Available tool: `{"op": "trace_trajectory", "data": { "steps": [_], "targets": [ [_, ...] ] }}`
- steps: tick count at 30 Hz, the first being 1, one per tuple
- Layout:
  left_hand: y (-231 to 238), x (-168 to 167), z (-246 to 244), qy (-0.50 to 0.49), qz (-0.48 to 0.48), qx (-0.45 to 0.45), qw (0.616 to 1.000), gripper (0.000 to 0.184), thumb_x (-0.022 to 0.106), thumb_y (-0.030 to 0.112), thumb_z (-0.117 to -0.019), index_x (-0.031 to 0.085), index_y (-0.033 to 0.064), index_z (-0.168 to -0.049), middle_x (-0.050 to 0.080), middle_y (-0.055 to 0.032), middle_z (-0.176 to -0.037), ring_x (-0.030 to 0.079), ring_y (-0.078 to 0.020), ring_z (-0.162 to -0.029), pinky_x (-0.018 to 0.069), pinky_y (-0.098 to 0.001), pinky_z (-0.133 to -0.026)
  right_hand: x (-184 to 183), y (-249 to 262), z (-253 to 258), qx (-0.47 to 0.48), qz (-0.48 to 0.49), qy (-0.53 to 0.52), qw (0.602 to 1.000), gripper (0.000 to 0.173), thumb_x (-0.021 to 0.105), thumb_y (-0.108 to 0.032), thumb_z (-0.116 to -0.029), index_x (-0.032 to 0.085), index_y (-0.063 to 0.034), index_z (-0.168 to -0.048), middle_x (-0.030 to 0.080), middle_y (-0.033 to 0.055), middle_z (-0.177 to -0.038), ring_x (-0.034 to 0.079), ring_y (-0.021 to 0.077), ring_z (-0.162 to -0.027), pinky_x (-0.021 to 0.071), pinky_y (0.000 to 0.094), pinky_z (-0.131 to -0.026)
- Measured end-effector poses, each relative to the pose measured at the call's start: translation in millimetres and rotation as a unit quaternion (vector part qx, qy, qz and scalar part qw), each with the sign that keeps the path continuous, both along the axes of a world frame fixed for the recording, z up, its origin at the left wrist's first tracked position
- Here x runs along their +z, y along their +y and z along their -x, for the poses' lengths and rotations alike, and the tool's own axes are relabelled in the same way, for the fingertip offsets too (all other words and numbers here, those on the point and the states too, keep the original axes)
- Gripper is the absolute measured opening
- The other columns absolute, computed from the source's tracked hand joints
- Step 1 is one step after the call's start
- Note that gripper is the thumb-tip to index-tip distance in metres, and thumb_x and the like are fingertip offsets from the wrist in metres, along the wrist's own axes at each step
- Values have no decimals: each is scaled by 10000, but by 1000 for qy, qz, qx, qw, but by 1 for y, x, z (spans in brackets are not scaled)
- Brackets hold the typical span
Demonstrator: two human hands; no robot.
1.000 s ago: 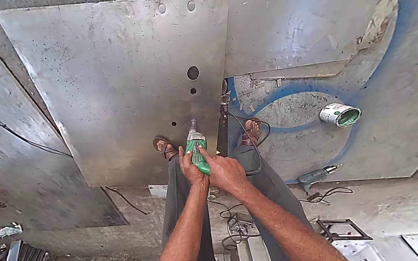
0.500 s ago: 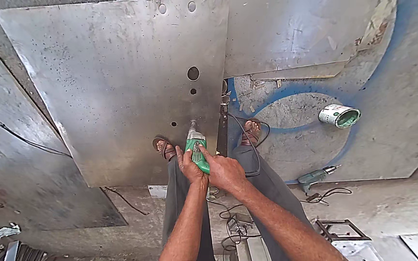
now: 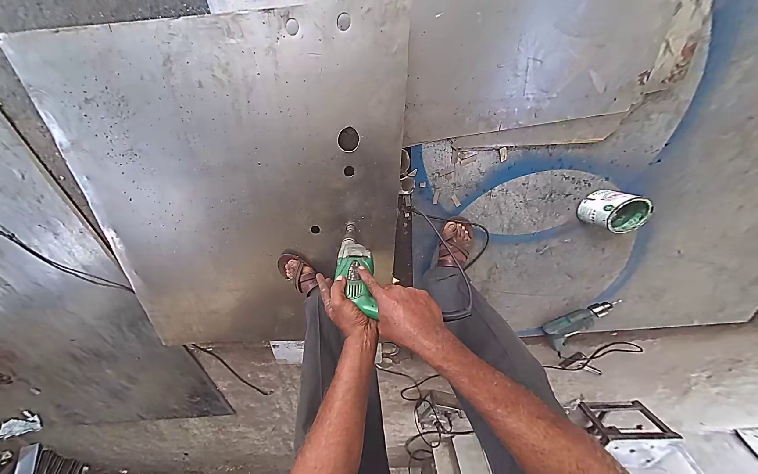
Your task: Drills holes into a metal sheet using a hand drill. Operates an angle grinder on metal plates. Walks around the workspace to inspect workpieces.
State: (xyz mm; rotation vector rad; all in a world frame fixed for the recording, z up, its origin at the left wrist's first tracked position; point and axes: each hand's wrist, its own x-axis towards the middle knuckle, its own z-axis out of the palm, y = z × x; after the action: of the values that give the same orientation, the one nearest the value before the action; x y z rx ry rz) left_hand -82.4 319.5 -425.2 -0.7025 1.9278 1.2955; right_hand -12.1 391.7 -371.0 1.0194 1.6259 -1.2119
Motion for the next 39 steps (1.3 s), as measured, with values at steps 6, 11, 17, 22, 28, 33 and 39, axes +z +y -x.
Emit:
{"op": "trace_trajectory", "data": {
  "steps": [6, 11, 17, 22, 28, 33, 39],
  "targets": [
    [1, 0, -1, -4, 1, 6, 1000, 639, 494, 132, -995, 309, 133, -1607, 543, -226, -1416, 626, -339, -1174, 567, -510, -912, 1, 2, 0, -1, 5, 2, 1000, 1003, 664, -203, -831, 124, -406, -1651, 704, 153, -1030, 700, 382, -869, 543, 584, -672],
    [3, 2, -1, -3, 1, 7, 1000, 658, 497, 126, -993, 288, 139, -1617, 522, -226, -1446, 612, -349, -1208, 561, -518, -930, 0, 1, 0, -2, 6, 5, 1000, 1022, 672, -195, -827, 108, -389, -1657, 694, 160, -1114, 698, 386, -905, 548, 586, -688],
    [0, 2, -6, 7, 1, 9, 1000, 673, 512, 108, -989, 278, 134, -1619, 493, -224, -1477, 605, -343, -1215, 564, -502, -927, 0, -3, -6, -6, -1, -3, 1000, 1006, 658, -213, -833, 109, -427, -1649, 705, 144, -980, 699, 372, -854, 541, 574, -666],
    [-2, 1, -9, 8, 3, 9, 1000, 684, 511, 127, -986, 265, 134, -1624, 473, -222, -1503, 584, -348, -1256, 554, -516, -951, -1, -2, -9, 5, 1, 3, 1000, 1006, 663, -227, -836, 105, -422, -1650, 707, 146, -1006, 699, 377, -867, 541, 579, -677],
    [-1, 1, -9, 9, -1, 12, 1000, 687, 505, 118, -983, 261, 133, -1625, 438, -216, -1541, 559, -358, -1298, 544, -523, -977, -1, -1, -9, 6, 0, 6, 1000, 1019, 675, -228, -826, 109, -410, -1653, 706, 150, -1027, 699, 380, -877, 542, 580, -678],
    [2, 0, -8, 11, -1, 9, 1000, 701, 519, 115, -971, 263, 132, -1623, 472, -226, -1502, 594, -355, -1241, 561, -520, -940, -3, -1, -9, -4, -2, 6, 1000, 1023, 683, -249, -820, 111, -416, -1652, 706, 150, -1056, 701, 377, -900, 547, 586, -693],
    [5, 2, -6, 15, 6, -3, 1000, 711, 515, 94, -979, 237, 137, -1632, 438, -226, -1533, 573, -357, -1272, 550, -512, -963, 0, 0, -7, -10, 8, -9, 1000, 1039, 689, -258, -816, 92, -417, -1652, 707, 149, -972, 702, 381, -858, 545, 585, -669]
  ]
}}
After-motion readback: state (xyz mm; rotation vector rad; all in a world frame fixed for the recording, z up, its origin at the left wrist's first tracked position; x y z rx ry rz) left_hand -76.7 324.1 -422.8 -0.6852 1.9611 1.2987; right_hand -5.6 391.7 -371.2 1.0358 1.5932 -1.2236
